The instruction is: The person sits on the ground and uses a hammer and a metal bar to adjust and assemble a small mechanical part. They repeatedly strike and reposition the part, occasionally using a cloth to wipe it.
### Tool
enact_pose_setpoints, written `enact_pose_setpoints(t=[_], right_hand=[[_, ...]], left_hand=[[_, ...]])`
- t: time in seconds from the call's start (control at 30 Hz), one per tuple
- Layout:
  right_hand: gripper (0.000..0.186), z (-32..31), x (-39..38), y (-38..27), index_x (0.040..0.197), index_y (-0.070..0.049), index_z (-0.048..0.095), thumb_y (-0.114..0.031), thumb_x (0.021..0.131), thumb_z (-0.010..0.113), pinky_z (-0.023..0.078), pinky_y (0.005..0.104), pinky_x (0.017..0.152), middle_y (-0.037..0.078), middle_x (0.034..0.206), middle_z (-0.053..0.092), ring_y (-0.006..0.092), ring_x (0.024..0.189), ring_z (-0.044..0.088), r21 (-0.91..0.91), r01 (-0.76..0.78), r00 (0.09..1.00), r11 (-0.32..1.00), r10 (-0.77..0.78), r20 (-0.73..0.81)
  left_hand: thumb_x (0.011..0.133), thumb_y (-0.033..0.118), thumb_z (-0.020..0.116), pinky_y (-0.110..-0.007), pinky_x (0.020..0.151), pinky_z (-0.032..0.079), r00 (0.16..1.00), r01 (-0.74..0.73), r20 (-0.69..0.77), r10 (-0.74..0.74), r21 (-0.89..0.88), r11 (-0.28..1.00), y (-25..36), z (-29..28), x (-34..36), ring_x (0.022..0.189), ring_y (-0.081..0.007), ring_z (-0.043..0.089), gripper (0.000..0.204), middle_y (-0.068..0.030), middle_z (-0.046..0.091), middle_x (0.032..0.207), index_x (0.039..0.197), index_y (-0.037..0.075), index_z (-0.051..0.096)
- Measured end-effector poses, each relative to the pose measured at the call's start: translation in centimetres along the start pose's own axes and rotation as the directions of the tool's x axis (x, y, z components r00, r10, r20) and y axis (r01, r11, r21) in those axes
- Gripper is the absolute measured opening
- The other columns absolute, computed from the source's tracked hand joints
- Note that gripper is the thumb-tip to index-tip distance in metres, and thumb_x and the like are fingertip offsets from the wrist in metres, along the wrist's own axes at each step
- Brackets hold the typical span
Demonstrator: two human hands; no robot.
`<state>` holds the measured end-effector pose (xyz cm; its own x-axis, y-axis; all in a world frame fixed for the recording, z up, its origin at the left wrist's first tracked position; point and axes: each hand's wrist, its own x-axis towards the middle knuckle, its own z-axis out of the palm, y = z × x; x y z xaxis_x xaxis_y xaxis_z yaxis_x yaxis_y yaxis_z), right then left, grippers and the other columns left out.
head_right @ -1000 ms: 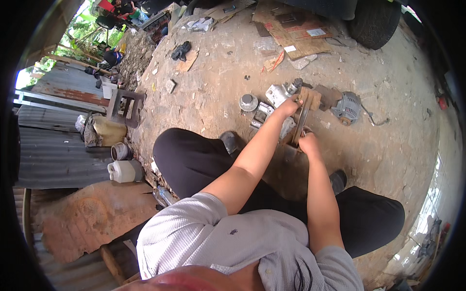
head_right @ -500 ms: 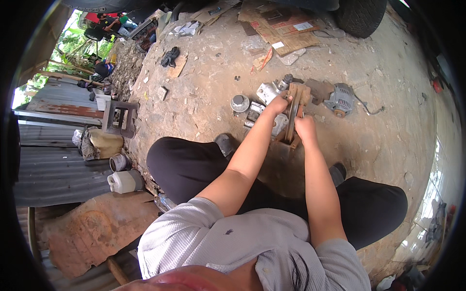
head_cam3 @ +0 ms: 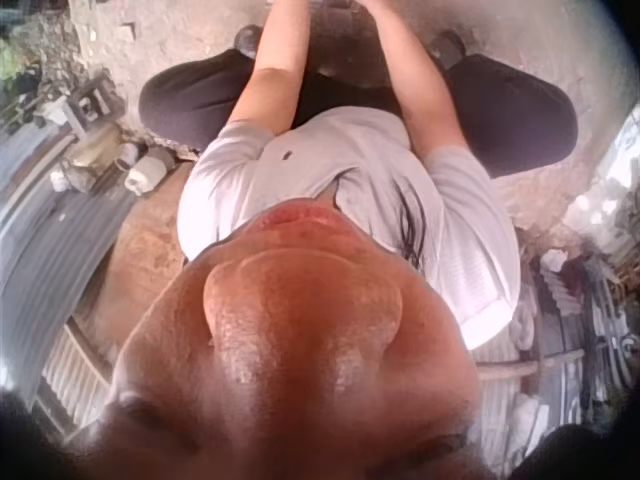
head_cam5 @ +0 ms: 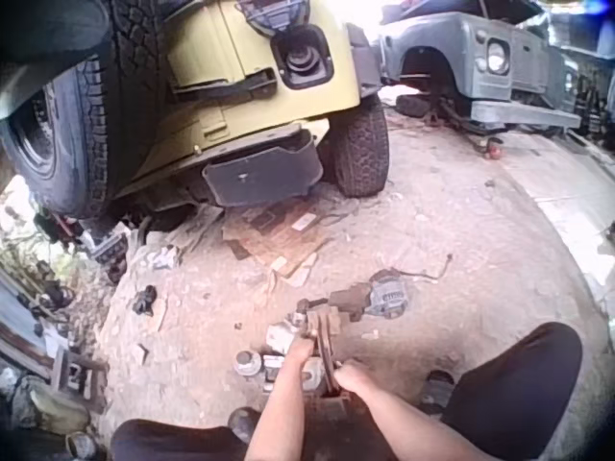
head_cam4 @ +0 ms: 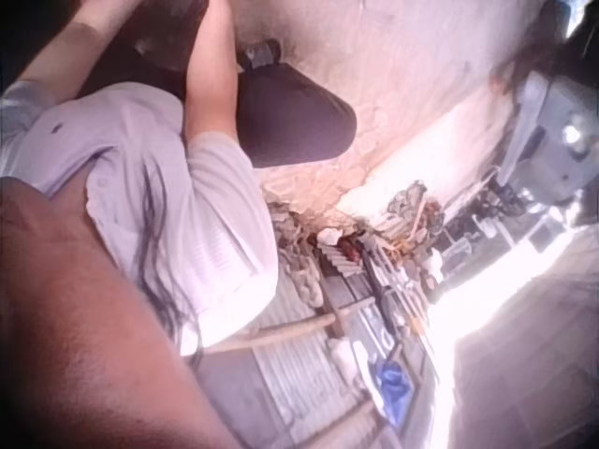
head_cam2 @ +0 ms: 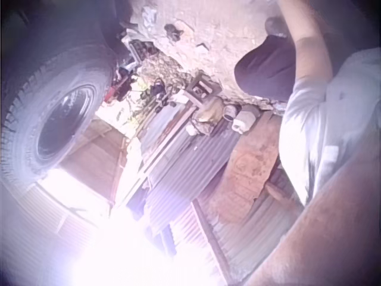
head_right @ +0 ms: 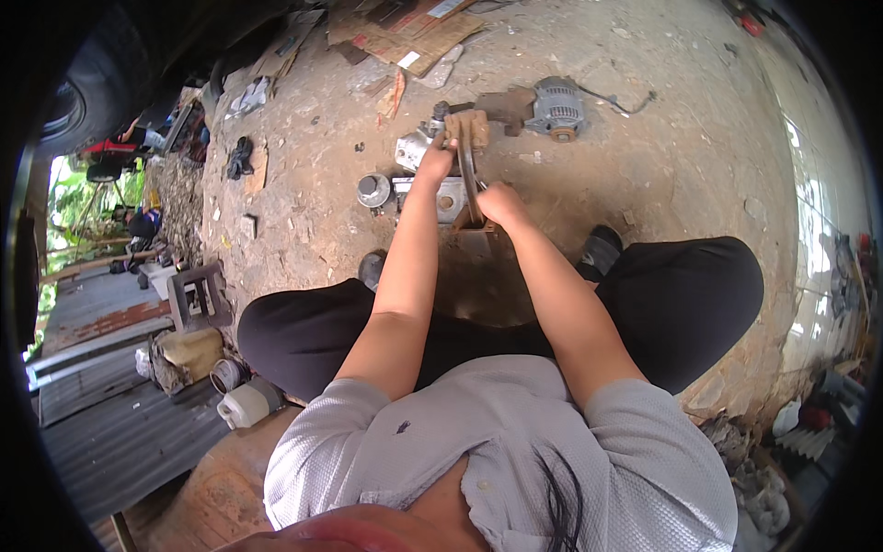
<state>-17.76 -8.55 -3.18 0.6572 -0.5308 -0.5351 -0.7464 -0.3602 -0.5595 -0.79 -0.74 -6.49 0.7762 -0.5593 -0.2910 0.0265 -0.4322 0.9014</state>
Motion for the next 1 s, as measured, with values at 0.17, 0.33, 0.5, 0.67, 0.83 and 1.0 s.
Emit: enact_pose_setpoints(t=[0.17,0.33,0.5,0.67,0.83,1.0], right_hand=[[0.041,-2.7,0.7,-3.4,0.113,0.005,0.074,-0.024,0.091,0.057,0.049,0.0502,0.106,0.033,0.124,0.067,0.0443,0.123,0.064,0.108,0.08,0.994,0.991,-0.072,-0.077],[0.038,1.5,1.1,1.8,0.105,0.007,0.074,-0.022,0.087,0.058,0.052,0.0517,0.096,0.034,0.11,0.069,0.0477,0.11,0.067,-0.043,0.064,0.995,0.997,-0.067,-0.078],[0.043,-1.7,0.2,-3.6,0.101,0.009,0.073,-0.029,0.091,0.055,0.052,0.0562,0.094,0.038,0.101,0.067,0.0516,0.107,0.066,0.159,0.198,0.975,0.967,-0.177,-0.136],[0.043,1.1,1.4,0.3,0.102,0.009,0.073,-0.028,0.09,0.054,0.051,0.0563,0.096,0.038,0.105,0.067,0.0529,0.109,0.064,-0.03,0.116,0.992,0.993,-0.117,-0.041],[0.044,-0.4,1.4,-0.7,0.097,0.009,0.072,-0.031,0.091,0.054,0.052,0.0553,0.088,0.036,0.097,0.069,0.05,0.102,0.068,-0.012,0.166,0.981,0.986,-0.166,-0.096],[0.053,-0.9,0.2,-1.1,0.106,0.008,0.072,-0.041,0.097,0.054,0.051,0.0569,0.096,0.036,0.108,0.068,0.0528,0.111,0.064,-0.05,0.15,0.983,0.987,-0.154,-0.105]], left_hand=[[0.104,0.028,0.065,-0.039,0.098,0.05,0.999,0.043,0.0,-0.043,-0.148,0.988,-1.6,-0.7,1.2,0.115,-0.0318,0.068,0.05,-0.0229,0.071,0.125,0.147,0.005,0.055],[0.104,0.03,0.064,-0.041,0.094,0.052,0.997,0.058,0.053,-0.053,-0.081,0.995,1.0,0.5,-0.3,0.11,-0.0307,0.069,0.05,-0.0224,0.073,0.12,0.146,0.006,0.056],[0.103,0.034,0.063,-0.043,0.101,0.05,0.997,0.044,-0.062,-0.04,0.061,0.997,0.4,-1.3,-0.9,0.12,-0.038,0.066,0.049,-0.0244,0.071,0.124,0.143,0.007,0.057],[0.104,0.032,0.062,-0.044,0.103,0.048,0.998,0.03,-0.05,-0.03,-0.005,1.0,0.6,-0.5,-0.4,0.122,-0.0397,0.065,0.047,-0.0234,0.07,0.127,0.143,0.006,0.057],[0.103,0.032,0.062,-0.044,0.103,0.048,0.998,0.014,-0.057,-0.016,-0.049,0.999,-0.5,0.0,-0.3,0.121,-0.0398,0.065,0.047,-0.0237,0.071,0.126,0.143,0.007,0.057],[0.104,0.034,0.062,-0.043,0.103,0.048,0.996,-0.015,-0.09,0.016,0.015,1.0,-0.2,0.6,-0.5,0.122,-0.0395,0.065,0.049,-0.0245,0.07,0.127,0.144,0.006,0.056]])
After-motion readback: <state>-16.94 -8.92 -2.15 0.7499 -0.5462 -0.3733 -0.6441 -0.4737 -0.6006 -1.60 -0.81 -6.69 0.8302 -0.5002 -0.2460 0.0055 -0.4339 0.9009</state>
